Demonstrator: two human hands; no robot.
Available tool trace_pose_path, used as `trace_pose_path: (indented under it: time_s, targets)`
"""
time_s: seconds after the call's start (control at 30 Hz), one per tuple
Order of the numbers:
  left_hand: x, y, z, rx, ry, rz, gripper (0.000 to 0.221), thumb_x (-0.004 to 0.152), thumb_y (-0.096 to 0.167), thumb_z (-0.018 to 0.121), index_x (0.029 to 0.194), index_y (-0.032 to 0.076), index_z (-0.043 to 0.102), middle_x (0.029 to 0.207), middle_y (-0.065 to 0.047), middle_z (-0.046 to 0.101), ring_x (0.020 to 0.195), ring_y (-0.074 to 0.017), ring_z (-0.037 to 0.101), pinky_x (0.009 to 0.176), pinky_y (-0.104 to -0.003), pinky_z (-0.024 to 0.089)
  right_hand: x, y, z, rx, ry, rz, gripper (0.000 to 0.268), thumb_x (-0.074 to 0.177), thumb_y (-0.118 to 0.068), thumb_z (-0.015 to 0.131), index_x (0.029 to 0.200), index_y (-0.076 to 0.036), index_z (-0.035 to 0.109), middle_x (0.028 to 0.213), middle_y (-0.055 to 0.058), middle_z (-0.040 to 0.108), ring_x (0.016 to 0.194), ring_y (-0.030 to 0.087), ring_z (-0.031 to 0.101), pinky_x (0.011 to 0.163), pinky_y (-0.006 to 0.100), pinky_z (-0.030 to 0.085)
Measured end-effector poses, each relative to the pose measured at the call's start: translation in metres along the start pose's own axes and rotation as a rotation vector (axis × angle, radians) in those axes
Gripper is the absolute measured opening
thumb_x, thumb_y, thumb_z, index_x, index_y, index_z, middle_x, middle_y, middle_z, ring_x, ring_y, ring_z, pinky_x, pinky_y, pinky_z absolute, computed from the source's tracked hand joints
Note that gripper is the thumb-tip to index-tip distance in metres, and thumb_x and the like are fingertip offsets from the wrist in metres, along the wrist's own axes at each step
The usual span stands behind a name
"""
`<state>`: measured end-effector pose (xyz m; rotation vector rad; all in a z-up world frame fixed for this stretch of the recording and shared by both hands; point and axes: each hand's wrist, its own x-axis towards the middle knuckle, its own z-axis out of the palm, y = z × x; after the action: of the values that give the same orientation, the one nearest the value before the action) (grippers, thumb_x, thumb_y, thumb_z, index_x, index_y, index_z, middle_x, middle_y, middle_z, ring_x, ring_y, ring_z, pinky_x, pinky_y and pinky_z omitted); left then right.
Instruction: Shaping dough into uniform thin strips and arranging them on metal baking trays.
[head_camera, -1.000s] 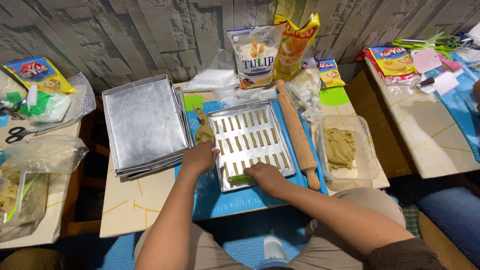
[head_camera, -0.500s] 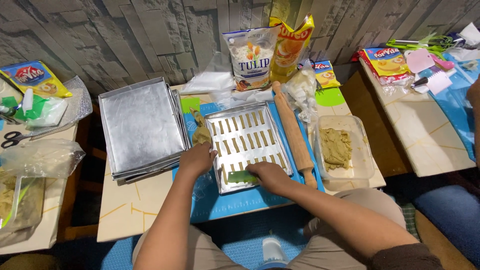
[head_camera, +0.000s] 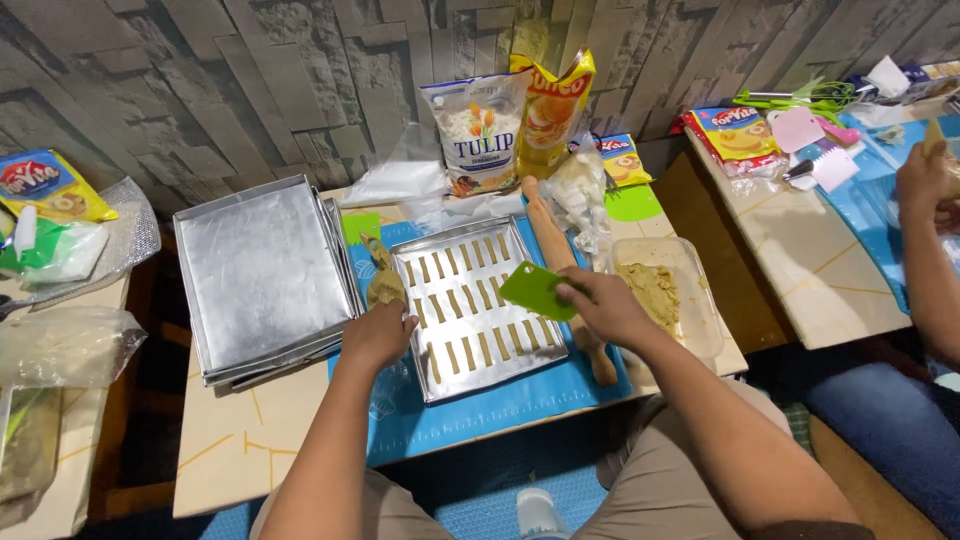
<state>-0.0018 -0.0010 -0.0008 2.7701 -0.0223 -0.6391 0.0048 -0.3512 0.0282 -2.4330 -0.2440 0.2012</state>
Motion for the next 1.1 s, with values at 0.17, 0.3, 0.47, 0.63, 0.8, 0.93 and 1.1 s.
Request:
trace_pose_path:
  time_s: [0.17, 0.3, 0.47, 0.63, 0.8, 0.93, 1.1]
  targets:
    - [-0.008, 0.01, -0.009, -0.016, -0.001, -0.014, 0.051, 0.105, 0.038, 0.041, 0.142, 0.007, 0.059, 0.132, -0.024, 0.067, 0.123, -0.0435, 0.065, 0.099, -0.056, 0.052, 0.01, 0.062, -0.055, -0.064, 0.154, 0.13, 0.03, 0.099, -0.033, 0.061, 0.126, -0.028, 0.072, 0.105, 0.018, 0.077, 0.111, 0.043, 0.068, 0.098, 0.054, 0.052]
    - [0.0, 0.009, -0.003, -0.007, -0.004, -0.028, 0.051, 0.105, 0.039, 0.042, 0.141, 0.008, 0.06, 0.133, -0.024, 0.067, 0.124, -0.0438, 0.065, 0.099, -0.056, 0.052, 0.011, 0.11, -0.083, -0.19, 0.179, 0.291, 0.035, 0.094, -0.03, 0.063, 0.126, -0.021, 0.074, 0.106, 0.016, 0.078, 0.106, 0.04, 0.072, 0.095, 0.052, 0.054]
    - [0.004, 0.01, 0.0, -0.02, -0.026, -0.026, 0.052, 0.105, 0.04, 0.041, 0.142, 0.008, 0.058, 0.135, -0.024, 0.066, 0.126, -0.0433, 0.065, 0.1, -0.056, 0.052, 0.019, 0.133, -0.089, -0.395, 0.125, 0.413, 0.035, 0.089, -0.036, 0.065, 0.119, -0.021, 0.077, 0.099, 0.014, 0.08, 0.104, 0.041, 0.073, 0.091, 0.051, 0.057]
    - [-0.005, 0.018, -0.007, -0.027, -0.033, -0.027, 0.052, 0.105, 0.038, 0.042, 0.143, 0.006, 0.058, 0.137, -0.026, 0.064, 0.127, -0.0447, 0.063, 0.102, -0.056, 0.051, 0.031, 0.156, -0.064, -0.532, 0.096, 0.481, 0.03, 0.085, -0.031, 0.067, 0.109, -0.018, 0.08, 0.092, 0.013, 0.08, 0.094, 0.039, 0.076, 0.084, 0.051, 0.06]
    - [-0.002, 0.015, -0.006, -0.023, -0.043, -0.031, 0.053, 0.105, 0.04, 0.042, 0.144, 0.007, 0.057, 0.14, -0.024, 0.063, 0.129, -0.0437, 0.062, 0.103, -0.055, 0.05, 0.037, 0.16, -0.036, -0.708, -0.049, 0.408, 0.033, 0.084, -0.019, 0.062, 0.112, -0.011, 0.078, 0.098, 0.018, 0.078, 0.1, 0.04, 0.075, 0.084, 0.049, 0.06]
    - [-0.003, 0.017, -0.007, -0.025, -0.031, -0.031, 0.052, 0.105, 0.04, 0.043, 0.143, 0.007, 0.058, 0.139, -0.024, 0.064, 0.129, -0.0439, 0.063, 0.103, -0.055, 0.05, 0.036, 0.134, -0.021, -0.648, -0.182, 0.412, 0.036, 0.085, -0.024, 0.068, 0.115, -0.006, 0.075, 0.107, 0.023, 0.075, 0.107, 0.042, 0.072, 0.09, 0.051, 0.058]
    - [-0.013, 0.024, -0.015, -0.034, -0.033, -0.032, 0.051, 0.105, 0.038, 0.044, 0.143, 0.007, 0.058, 0.138, -0.024, 0.064, 0.129, -0.0439, 0.063, 0.103, -0.055, 0.05, 0.034, 0.123, -0.03, -0.638, -0.222, 0.361, 0.032, 0.082, -0.026, 0.07, 0.105, -0.005, 0.076, 0.104, 0.022, 0.076, 0.107, 0.043, 0.072, 0.09, 0.051, 0.058]
